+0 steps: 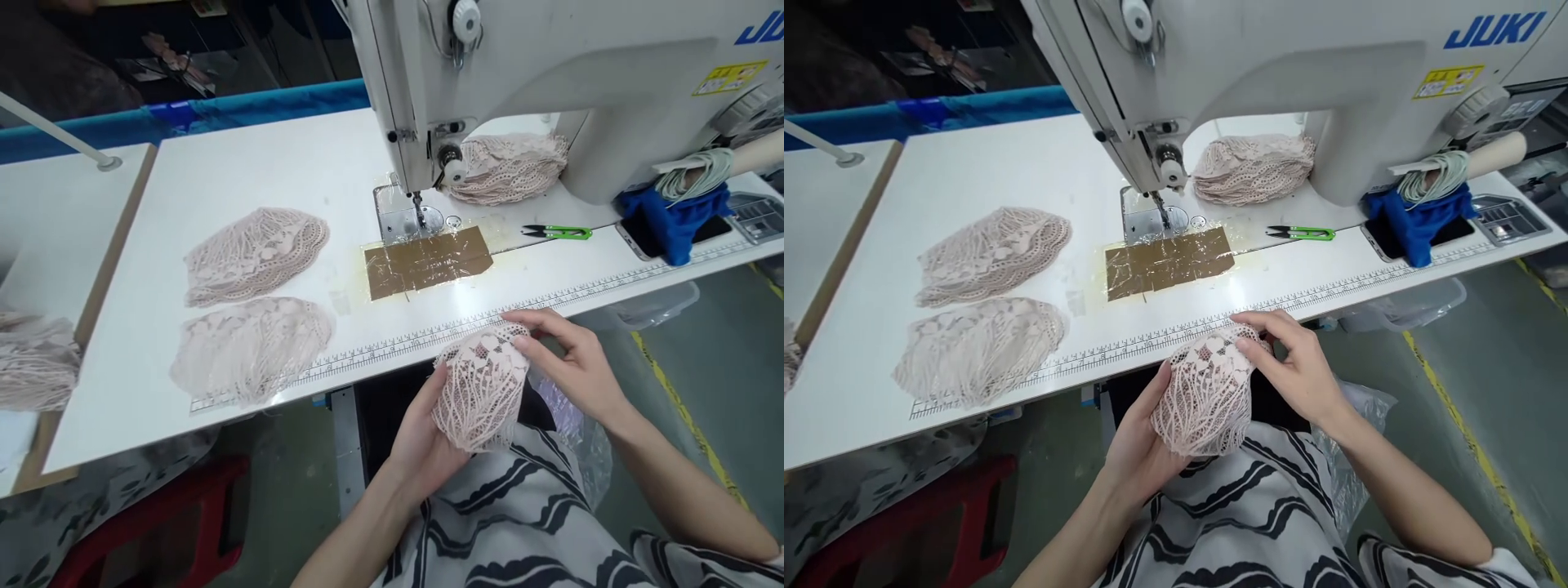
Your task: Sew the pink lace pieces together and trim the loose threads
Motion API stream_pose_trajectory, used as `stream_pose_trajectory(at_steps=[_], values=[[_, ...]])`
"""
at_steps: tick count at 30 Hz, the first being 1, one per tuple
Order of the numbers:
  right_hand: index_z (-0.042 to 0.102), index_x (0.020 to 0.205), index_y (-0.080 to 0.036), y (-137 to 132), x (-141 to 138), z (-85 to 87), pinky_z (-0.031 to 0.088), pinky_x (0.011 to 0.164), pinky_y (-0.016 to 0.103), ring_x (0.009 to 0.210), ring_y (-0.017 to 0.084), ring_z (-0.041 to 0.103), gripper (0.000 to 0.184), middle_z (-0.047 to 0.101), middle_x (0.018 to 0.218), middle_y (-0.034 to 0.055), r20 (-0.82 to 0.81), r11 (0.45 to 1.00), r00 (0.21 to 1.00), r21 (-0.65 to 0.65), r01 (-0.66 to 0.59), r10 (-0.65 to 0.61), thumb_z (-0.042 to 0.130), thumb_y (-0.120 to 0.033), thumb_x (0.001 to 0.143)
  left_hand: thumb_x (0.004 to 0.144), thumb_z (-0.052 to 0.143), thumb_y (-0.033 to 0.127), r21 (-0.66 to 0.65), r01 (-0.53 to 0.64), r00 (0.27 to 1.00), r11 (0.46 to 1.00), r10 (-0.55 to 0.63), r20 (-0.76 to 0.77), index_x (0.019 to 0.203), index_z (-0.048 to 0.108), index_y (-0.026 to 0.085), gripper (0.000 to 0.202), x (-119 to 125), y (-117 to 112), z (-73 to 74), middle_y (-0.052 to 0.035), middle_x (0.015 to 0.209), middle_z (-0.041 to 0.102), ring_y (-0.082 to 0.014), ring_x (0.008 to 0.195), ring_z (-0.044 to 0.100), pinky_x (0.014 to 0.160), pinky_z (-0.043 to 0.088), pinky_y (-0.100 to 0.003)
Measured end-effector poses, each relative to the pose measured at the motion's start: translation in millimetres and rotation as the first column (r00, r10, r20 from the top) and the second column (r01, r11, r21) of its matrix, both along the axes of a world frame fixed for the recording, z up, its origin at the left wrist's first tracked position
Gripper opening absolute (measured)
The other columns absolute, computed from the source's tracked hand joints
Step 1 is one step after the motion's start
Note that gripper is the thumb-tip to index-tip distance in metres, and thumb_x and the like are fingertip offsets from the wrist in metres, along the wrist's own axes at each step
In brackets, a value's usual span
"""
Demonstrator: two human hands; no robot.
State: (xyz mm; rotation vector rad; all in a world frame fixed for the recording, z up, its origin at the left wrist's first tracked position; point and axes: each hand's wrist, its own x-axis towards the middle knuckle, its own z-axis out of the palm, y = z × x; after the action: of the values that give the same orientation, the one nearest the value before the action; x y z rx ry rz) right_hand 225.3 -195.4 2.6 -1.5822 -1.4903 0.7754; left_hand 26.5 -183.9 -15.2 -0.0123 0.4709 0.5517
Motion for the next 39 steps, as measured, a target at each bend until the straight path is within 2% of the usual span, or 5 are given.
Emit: stream_pose_trajectory(at_steps=[3, 6, 11, 21, 39], values=[[0.068, 0.104, -0.029, 0.5, 0.6, 4.1, 0.045, 0.067, 0.028, 0.077, 0.014, 0.055, 0.018, 0.065, 0.092, 0.0005, -0.072, 0.998, 0.995, -0.001, 0.065, -0.064, 0.065, -0.034, 0.087, 0.094, 0.053, 0.044, 0.032, -0.003, 1.0, 0.999, 0.002, 0.009, 0.119, 0.066, 0.015, 0.04, 2.5, 0.1, 2.5, -0.009, 0.122, 0.067, -0.0273, 0.128, 0.052, 0.114, 0.032, -0.04], [0.067, 0.103, -0.028, 2.9, 0.3, 6.3, 0.04, 0.058, 0.026, 0.065, 0.012, 0.048, 0.018, 0.058, 0.076, -0.0018, -0.128, 0.997, 0.989, 0.006, 0.08, -0.078, 0.065, -0.032, 0.086, 0.086, 0.065, 0.024, 0.126, -0.002, 0.999, 0.992, 0.006, -0.031, 0.123, 0.063, 0.016, 0.038, 3.4, -2.3, 4.1, -0.0095, 0.122, 0.067, -0.0286, 0.124, 0.055, 0.113, 0.034, -0.043], [0.067, 0.104, -0.027, 10.8, 0.0, 6.1, 0.036, 0.055, 0.025, 0.063, 0.011, 0.046, 0.019, 0.057, 0.076, -0.0014, -0.2, 0.998, 0.978, 0.023, 0.06, -0.054, 0.067, -0.032, 0.085, 0.071, 0.067, -0.004, 0.204, 0.007, 0.986, 0.979, 0.027, -0.164, 0.134, 0.055, 0.019, 0.068, 2.8, -8.5, 3.2, -0.0092, 0.12, 0.068, -0.0298, 0.12, 0.058, 0.11, 0.037, -0.045], [0.069, 0.102, -0.027, 19.9, 2.8, 1.8, 0.037, 0.052, 0.025, 0.06, 0.011, 0.046, 0.02, 0.057, 0.072, -0.0011, -0.218, 0.998, 0.974, -0.027, 0.055, -0.059, 0.067, -0.036, 0.085, 0.065, 0.064, -0.007, 0.198, -0.021, 0.985, 0.98, 0.054, -0.162, 0.134, 0.056, 0.023, 0.075, -2.8, -6.3, 0.2, -0.0056, 0.122, 0.068, -0.0283, 0.13, 0.05, 0.115, 0.031, -0.042], [0.07, 0.099, -0.025, 25.9, 4.0, -1.1, 0.055, 0.064, 0.027, 0.072, 0.013, 0.059, 0.019, 0.066, 0.092, 0.0029, -0.256, 0.997, 0.964, -0.05, 0.066, -0.077, 0.066, -0.036, 0.084, 0.061, 0.054, -0.008, 0.231, -0.034, 0.992, 0.972, 0.062, -0.113, 0.14, 0.046, 0.024, 0.086, -0.2, -6.9, 3.5, -0.0048, 0.128, 0.064, -0.0291, 0.133, 0.046, 0.117, 0.027, -0.046]])
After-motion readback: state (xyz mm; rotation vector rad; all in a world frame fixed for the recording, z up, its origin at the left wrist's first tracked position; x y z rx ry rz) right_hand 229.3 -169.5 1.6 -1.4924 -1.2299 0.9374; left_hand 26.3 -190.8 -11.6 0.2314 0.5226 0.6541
